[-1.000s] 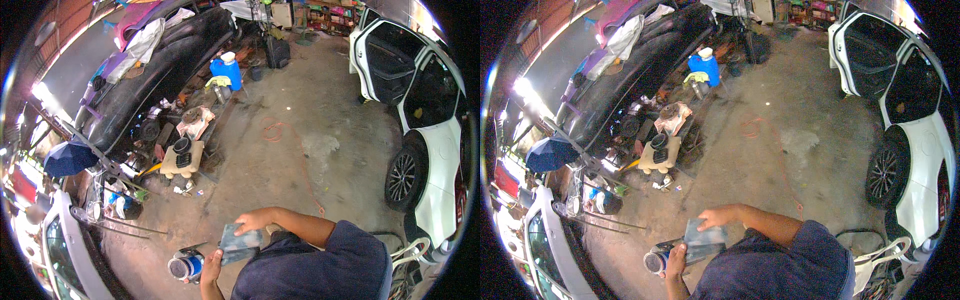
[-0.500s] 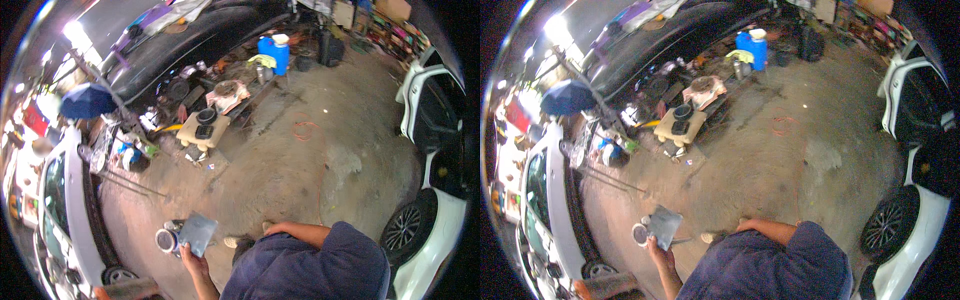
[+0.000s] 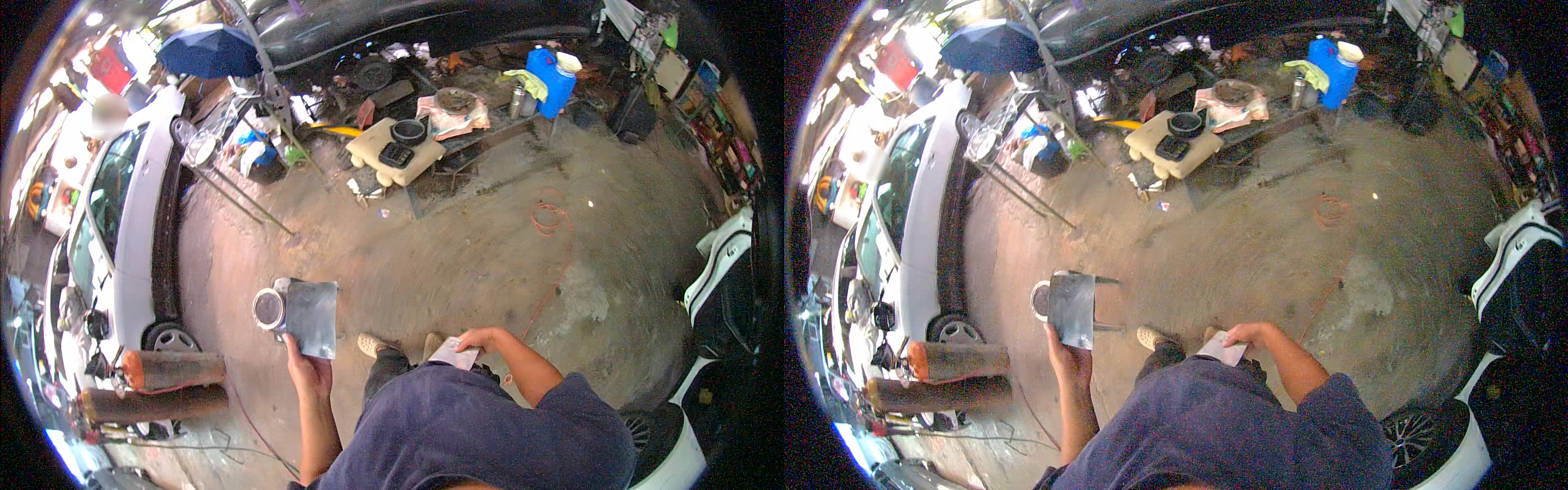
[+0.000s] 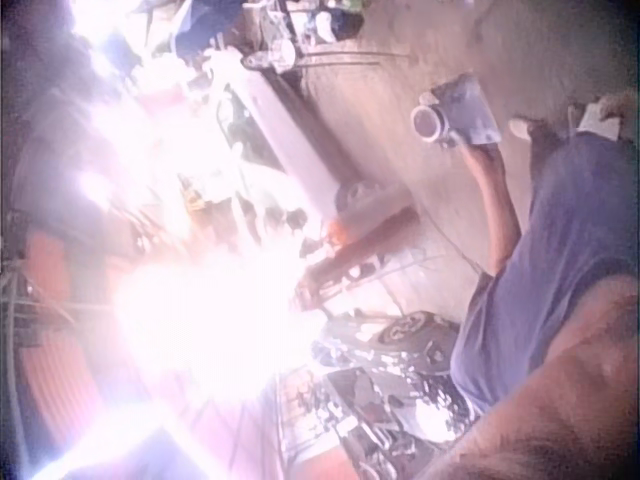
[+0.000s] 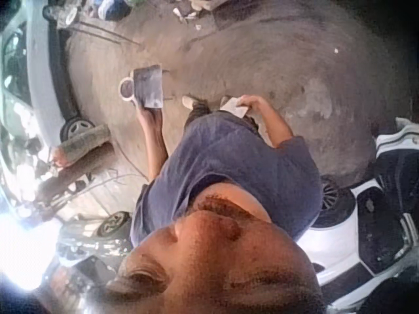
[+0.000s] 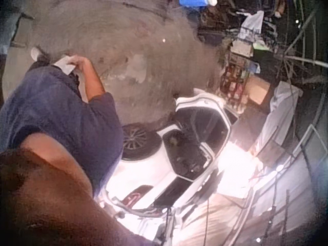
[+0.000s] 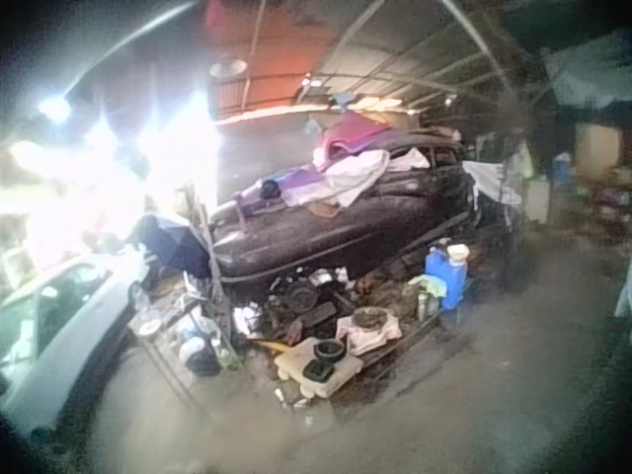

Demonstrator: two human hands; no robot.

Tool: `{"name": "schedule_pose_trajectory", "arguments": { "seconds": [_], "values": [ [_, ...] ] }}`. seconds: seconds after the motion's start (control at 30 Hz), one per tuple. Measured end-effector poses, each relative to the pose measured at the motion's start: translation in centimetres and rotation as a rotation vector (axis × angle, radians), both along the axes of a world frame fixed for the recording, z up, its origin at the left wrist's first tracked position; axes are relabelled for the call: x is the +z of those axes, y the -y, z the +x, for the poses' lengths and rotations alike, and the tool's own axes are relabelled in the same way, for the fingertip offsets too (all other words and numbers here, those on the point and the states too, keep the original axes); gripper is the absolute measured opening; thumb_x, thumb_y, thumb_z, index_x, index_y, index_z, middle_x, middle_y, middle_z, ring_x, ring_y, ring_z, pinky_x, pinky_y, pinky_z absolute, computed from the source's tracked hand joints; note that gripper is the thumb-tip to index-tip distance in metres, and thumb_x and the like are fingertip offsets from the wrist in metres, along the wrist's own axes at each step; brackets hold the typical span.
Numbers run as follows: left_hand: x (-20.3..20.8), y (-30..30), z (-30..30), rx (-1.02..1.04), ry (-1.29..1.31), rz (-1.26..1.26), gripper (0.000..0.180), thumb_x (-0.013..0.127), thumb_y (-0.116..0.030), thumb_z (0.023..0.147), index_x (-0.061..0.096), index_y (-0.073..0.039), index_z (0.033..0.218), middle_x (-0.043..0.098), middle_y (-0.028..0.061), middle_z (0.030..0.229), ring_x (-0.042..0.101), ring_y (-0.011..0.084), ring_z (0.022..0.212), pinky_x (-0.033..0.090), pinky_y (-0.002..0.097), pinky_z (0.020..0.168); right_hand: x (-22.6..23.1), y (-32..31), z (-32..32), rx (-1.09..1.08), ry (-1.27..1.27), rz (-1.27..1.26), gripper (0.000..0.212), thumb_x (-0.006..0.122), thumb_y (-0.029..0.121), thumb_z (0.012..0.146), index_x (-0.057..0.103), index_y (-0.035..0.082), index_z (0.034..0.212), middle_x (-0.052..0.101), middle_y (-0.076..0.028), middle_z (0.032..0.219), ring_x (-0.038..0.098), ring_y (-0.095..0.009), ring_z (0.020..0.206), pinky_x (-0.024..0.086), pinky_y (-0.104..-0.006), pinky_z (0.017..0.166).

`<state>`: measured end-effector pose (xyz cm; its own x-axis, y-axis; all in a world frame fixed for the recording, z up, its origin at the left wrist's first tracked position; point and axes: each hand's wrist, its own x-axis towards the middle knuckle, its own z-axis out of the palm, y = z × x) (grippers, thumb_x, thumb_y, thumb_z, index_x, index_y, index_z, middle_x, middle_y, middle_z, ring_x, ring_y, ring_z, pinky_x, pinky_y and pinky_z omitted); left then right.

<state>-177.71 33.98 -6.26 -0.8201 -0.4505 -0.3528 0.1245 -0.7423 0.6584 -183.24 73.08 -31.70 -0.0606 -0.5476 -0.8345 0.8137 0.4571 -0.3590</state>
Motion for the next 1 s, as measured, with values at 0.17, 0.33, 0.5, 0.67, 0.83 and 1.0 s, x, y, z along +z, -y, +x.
{"name": "schedule_pose_trajectory", "arguments": {
  "seconds": [0.17, 0.33, 0.5, 0.67, 0.83, 1.0],
  "values": [
    [0.2, 1.4, -0.7, 0.096, 0.069, -0.018, 0.049, 0.043, -0.041, 0.108, 0.051, -0.004, 0.138, 0.059, 0.0081, 0.138, 0.061, 0.025, 0.12, 0.047, 0.0411, 0.105, -10.4, -9.0, 3.5, -0.215, -0.035, 0.174, 0.031, 0.065, 0.035, 0.096, 0.064, 0.015, 0.119, 0.07, -0.003, 0.109, 0.065, -0.022, 0.097, 0.054, -0.0399, 0.078],
    [-2.3, 2.9, 0.3, 0.171, 0.135, -0.08, 0.036, 0.052, -0.034, 0.105, 0.061, -0.005, 0.126, 0.068, 0.0107, 0.122, 0.067, 0.0238, 0.109, 0.058, 0.0371, 0.089, -2.7, -7.5, -2.7, -0.481, -0.296, 0.277, 0.046, 0.05, 0.047, 0.102, 0.054, 0.015, 0.135, 0.068, -0.007, 0.117, 0.069, -0.026, 0.095, 0.059, -0.0511, 0.067],
    [-2.7, 3.4, 0.4, 0.012, 0.077, -0.118, 0.037, 0.059, -0.012, 0.095, 0.053, -0.009, 0.132, 0.066, 0.008, 0.117, 0.067, 0.0225, 0.106, 0.062, 0.0389, 0.084, 5.7, -2.7, -7.0, -0.621, -0.371, 0.225, 0.05, 0.049, 0.051, 0.102, 0.056, 0.012, 0.132, 0.069, -0.005, 0.114, 0.071, -0.022, 0.09, 0.057, -0.0442, 0.058],
    [-1.3, 3.4, 1.5, 0.137, 0.113, -0.141, 0.056, 0.056, -0.001, 0.076, 0.047, -0.008, 0.131, 0.059, 0.0101, 0.124, 0.061, 0.0289, 0.116, 0.054, 0.0464, 0.097, 8.9, 3.0, -10.6, -0.565, -0.394, 0.074, 0.048, 0.056, 0.046, 0.1, 0.054, 0.011, 0.133, 0.069, -0.005, 0.113, 0.071, -0.021, 0.091, 0.057, -0.0406, 0.057],
    [-3.6, 5.7, 4.8, 0.18, 0.056, -0.12, 0.065, 0.056, -0.001, 0.073, 0.046, -0.007, 0.136, 0.059, 0.0097, 0.124, 0.06, 0.0291, 0.115, 0.052, 0.0439, 0.099, 10.5, 8.9, -11.6, -0.375, -0.603, -0.114, 0.049, 0.065, 0.029, 0.095, 0.048, 0.011, 0.137, 0.067, -0.004, 0.115, 0.07, -0.017, 0.092, 0.057, -0.0348, 0.058],
    [-4.2, 7.2, 6.8, 0.322, 0.209, 0.24, 0.052, 0.056, -0.007, 0.083, 0.05, -0.006, 0.134, 0.062, 0.01, 0.123, 0.062, 0.028, 0.114, 0.051, 0.0462, 0.099, 11.4, 15.4, -12.0, -0.279, -0.608, -0.134, 0.044, 0.066, 0.026, 0.095, 0.05, 0.01, 0.133, 0.067, -0.002, 0.11, 0.068, -0.014, 0.087, 0.056, -0.031, 0.06]
  ]
}}
